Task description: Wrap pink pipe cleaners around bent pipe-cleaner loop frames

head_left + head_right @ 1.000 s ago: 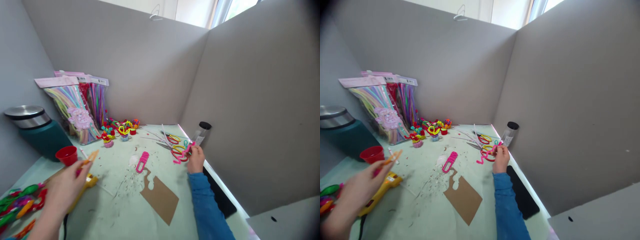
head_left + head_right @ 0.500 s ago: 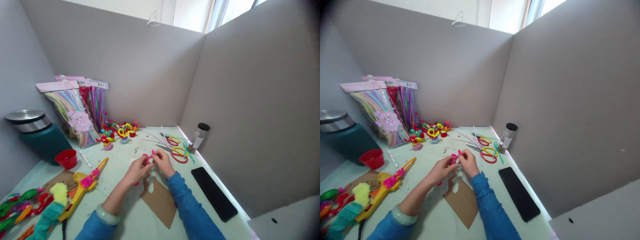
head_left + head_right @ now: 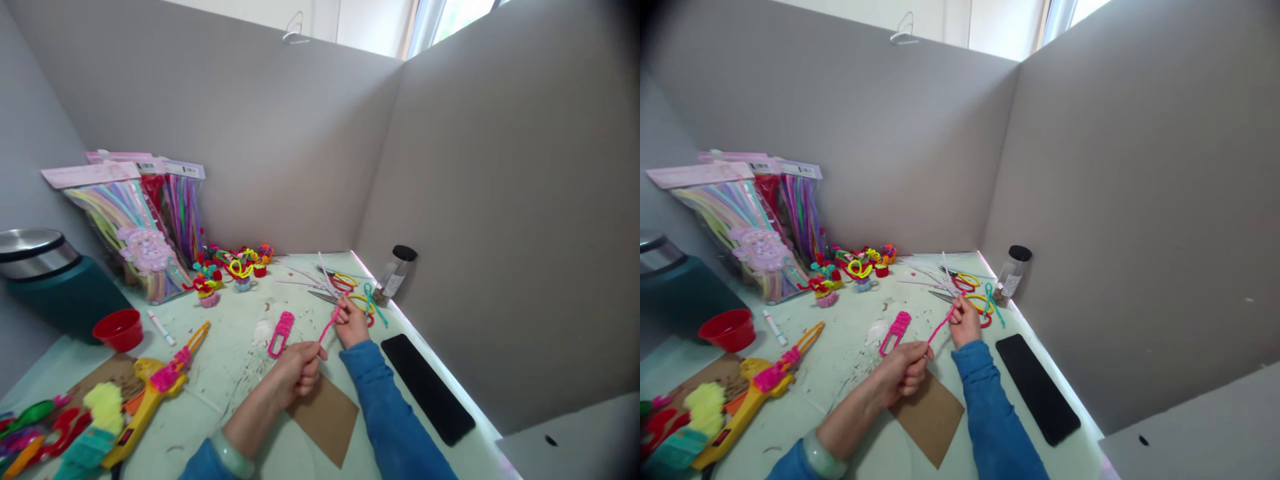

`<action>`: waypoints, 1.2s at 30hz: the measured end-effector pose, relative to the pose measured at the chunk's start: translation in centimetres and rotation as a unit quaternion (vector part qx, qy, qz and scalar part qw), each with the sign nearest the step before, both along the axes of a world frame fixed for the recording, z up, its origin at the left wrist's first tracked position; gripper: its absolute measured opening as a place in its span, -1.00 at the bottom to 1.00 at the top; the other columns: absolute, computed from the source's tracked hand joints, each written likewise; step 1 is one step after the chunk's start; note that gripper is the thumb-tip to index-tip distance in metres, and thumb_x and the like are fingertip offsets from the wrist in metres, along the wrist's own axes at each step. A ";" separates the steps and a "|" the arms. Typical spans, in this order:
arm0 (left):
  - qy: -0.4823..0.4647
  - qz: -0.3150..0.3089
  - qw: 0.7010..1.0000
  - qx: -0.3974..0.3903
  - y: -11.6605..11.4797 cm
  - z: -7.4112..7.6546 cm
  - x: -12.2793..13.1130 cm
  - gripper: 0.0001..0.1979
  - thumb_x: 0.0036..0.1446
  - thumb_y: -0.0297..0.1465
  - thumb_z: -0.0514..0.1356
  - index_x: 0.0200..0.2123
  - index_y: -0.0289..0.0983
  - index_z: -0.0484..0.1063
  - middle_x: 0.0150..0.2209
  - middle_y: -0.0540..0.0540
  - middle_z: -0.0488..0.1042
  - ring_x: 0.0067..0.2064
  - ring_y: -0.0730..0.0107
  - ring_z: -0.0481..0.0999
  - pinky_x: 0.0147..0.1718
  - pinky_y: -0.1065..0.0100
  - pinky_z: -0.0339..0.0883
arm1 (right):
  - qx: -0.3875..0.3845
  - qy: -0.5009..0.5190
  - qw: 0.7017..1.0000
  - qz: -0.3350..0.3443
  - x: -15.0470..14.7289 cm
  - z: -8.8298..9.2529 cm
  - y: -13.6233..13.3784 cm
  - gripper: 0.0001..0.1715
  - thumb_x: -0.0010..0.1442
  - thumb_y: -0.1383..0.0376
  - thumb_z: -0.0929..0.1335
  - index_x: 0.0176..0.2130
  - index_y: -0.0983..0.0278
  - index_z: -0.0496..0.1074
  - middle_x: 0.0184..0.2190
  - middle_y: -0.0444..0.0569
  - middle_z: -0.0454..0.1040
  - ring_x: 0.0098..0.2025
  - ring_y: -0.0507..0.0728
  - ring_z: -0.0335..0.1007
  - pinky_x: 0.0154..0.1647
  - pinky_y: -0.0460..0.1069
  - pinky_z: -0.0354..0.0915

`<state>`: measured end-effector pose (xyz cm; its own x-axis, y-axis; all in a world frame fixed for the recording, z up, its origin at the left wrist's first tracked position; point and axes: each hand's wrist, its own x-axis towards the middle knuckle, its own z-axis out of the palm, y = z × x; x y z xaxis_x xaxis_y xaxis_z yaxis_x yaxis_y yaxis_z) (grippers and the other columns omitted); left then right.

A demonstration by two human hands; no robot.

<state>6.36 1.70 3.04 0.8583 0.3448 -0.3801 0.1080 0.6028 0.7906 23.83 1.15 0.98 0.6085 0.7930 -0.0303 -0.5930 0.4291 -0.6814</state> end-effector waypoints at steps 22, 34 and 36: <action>0.027 0.262 0.893 0.366 4.6 0.7 -2.2 -0.61 -0.10 -0.16 0.21 -0.25 -0.31 0.49 -0.36 -0.13 0.49 -0.47 0.44 0.39 -0.56 0.46 0.22 | -0.068 -0.175 0.961 0.202 -5.2 1.6 -0.7 -0.72 0.08 0.13 0.34 -0.43 0.32 0.34 -0.78 -0.26 0.21 -0.80 -0.12 -0.06 -0.80 -0.18 -0.13; -0.001 0.276 0.916 0.292 4.3 0.5 -2.2 -0.74 -0.10 -0.22 0.22 -0.47 -0.32 0.40 -0.72 0.11 0.21 -0.71 0.63 0.08 -0.71 0.51 -0.04 | -0.086 -0.180 0.904 0.378 -6.9 0.7 -1.1 -0.67 0.11 0.11 0.30 -0.50 0.31 0.27 -0.85 -0.32 0.10 -0.82 -0.12 -0.16 -0.81 -0.17 -0.20; -0.002 0.291 0.898 0.329 4.5 0.4 -2.3 -0.77 -0.11 -0.24 0.23 -0.53 -0.32 0.37 -0.68 0.08 0.25 -0.67 0.62 0.14 -0.68 0.52 0.00 | -0.054 -0.129 0.907 0.397 -6.5 0.5 -1.1 -0.68 0.13 0.15 0.28 -0.54 0.28 0.22 -0.87 -0.35 0.01 -0.83 -0.12 -0.25 -0.82 -0.17 -0.23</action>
